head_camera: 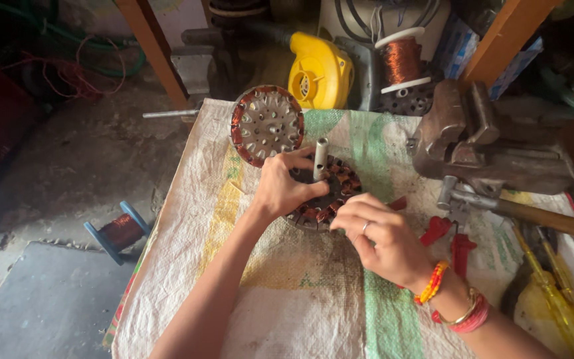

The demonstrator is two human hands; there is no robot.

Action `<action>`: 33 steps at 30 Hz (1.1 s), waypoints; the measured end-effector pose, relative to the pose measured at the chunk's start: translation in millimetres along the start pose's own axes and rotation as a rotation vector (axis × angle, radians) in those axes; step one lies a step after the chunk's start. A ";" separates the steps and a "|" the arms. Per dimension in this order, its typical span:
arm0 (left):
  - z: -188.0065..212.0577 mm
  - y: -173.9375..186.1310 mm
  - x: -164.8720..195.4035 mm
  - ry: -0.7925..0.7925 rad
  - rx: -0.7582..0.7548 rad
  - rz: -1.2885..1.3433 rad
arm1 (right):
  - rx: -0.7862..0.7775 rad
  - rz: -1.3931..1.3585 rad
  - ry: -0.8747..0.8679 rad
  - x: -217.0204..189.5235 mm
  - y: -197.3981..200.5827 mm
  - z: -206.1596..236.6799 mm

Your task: The person works on an electric motor armature clamped in a bench vise, using a screwdriver on its parts, then removes the rotor assembly from the vise and fits a stator lamination stack onto the shaft, tapping it with a hammer and adjusting components by hand and with pliers.

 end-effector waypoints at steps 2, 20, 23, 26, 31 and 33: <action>-0.3 -0.4 -3.1 0.040 -0.007 0.021 | -0.002 0.006 -0.026 1.2 0.2 0.2; -1.3 -4.0 -11.6 0.061 -0.008 0.001 | 0.017 0.051 -0.078 11.1 6.1 0.3; -1.1 -0.2 -1.3 -0.038 0.032 -0.020 | 0.013 0.076 -0.114 16.0 4.8 2.5; -1.6 -3.6 -7.8 0.041 -0.014 -0.008 | -0.002 0.030 -0.004 6.0 2.8 -0.1; -1.6 -4.0 -10.3 0.061 -0.007 0.009 | 0.041 0.144 -0.094 10.4 11.9 -2.2; -2.7 -3.0 -9.2 0.036 0.001 0.005 | -0.012 0.012 -0.025 2.4 3.6 -3.5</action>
Point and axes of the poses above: each hand's wrist, its own z-axis away from the middle knuckle, its own y-axis out of the back of the hand, x = y × z, the point moved 9 cm from there along -z, towards the middle knuckle, and after that the axes turned 6 degrees about y, right-handed, at the moved point
